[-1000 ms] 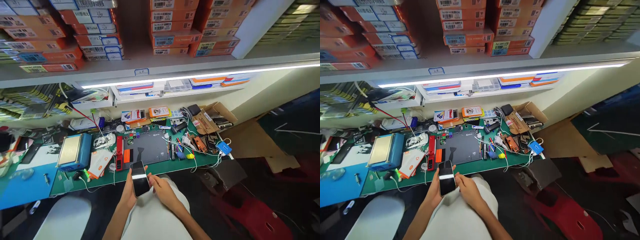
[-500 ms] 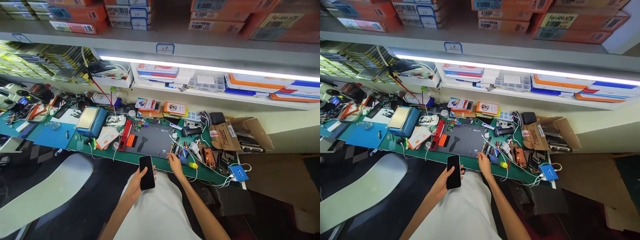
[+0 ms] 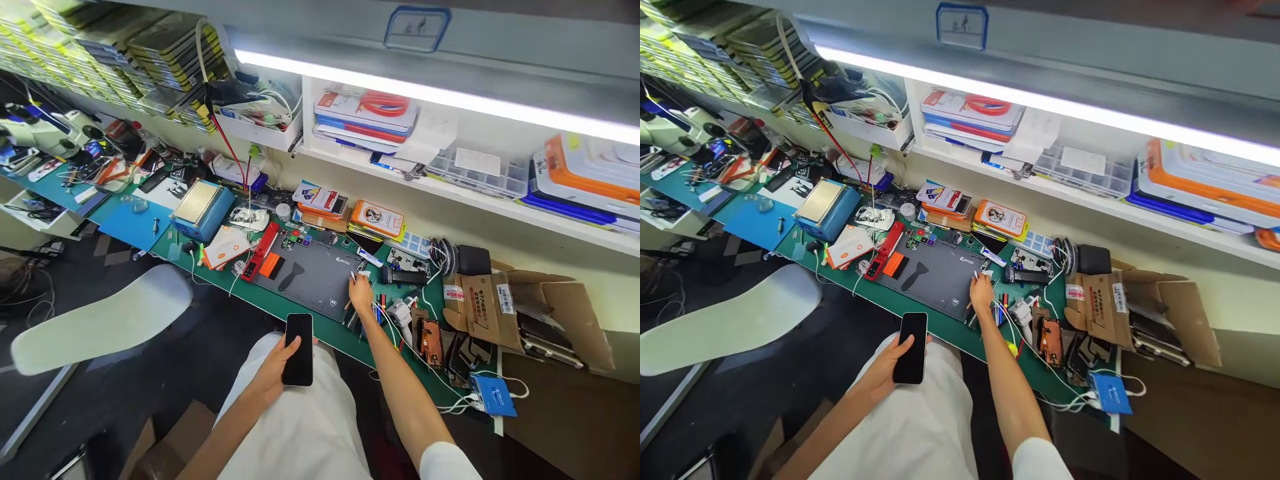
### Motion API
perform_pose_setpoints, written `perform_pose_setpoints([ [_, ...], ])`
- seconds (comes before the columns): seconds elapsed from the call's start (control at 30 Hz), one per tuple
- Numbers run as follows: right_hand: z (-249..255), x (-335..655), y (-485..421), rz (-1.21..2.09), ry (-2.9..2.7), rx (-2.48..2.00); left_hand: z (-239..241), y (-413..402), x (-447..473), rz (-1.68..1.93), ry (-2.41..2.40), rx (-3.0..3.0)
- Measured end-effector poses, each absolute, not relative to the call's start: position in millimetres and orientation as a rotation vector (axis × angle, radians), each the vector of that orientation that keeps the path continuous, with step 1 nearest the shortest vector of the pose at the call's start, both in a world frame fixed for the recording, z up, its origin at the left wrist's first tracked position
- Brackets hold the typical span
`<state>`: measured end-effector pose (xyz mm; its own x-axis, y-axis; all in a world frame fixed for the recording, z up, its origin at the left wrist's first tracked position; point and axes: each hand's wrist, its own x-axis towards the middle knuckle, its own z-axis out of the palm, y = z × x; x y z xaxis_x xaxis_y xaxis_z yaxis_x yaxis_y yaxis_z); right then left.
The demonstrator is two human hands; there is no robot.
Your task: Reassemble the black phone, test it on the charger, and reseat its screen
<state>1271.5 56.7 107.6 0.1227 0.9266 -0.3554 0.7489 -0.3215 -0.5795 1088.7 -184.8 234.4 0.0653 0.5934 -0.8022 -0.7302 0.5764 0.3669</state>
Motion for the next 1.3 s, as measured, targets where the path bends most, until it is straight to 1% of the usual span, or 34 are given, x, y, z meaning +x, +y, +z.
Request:
perform_pose_setpoints([
  [0.13,97.8,1269.8,63.3,0.971,-1.683,-2.1,213.4,-165.2,1087.0,1.045,1.109,-0.207],
  [0.3,93.5,1273.7,47.4,1.108,-1.659,-1.929,171.3,-114.3,1082.8,1.142,1.047,-0.267],
  [0.47,124.5,1282.5,-2.9,1.308,-1.497,-1.783,128.5,-60.5,1087.7,1.212,0.981,-0.31],
  [0.6,148.3,1279.7,-42.1,1.477,-1.374,-1.791,108.0,-35.1,1100.1,1.238,0.958,-0.327],
  [0.73,155.4,1267.6,-63.6,1.53,-1.223,-1.845,105.9,-29.8,1114.3,1.215,0.968,-0.322],
  [0.9,160.0,1260.7,-64.8,1.584,-1.037,-1.835,113.9,-29.9,1122.2,1.182,0.991,-0.288],
  [1.3,146.6,1269.6,-39.8,1.7,-1.055,-1.771,108.9,-14.5,1124.0,1.267,1.009,-0.215],
])
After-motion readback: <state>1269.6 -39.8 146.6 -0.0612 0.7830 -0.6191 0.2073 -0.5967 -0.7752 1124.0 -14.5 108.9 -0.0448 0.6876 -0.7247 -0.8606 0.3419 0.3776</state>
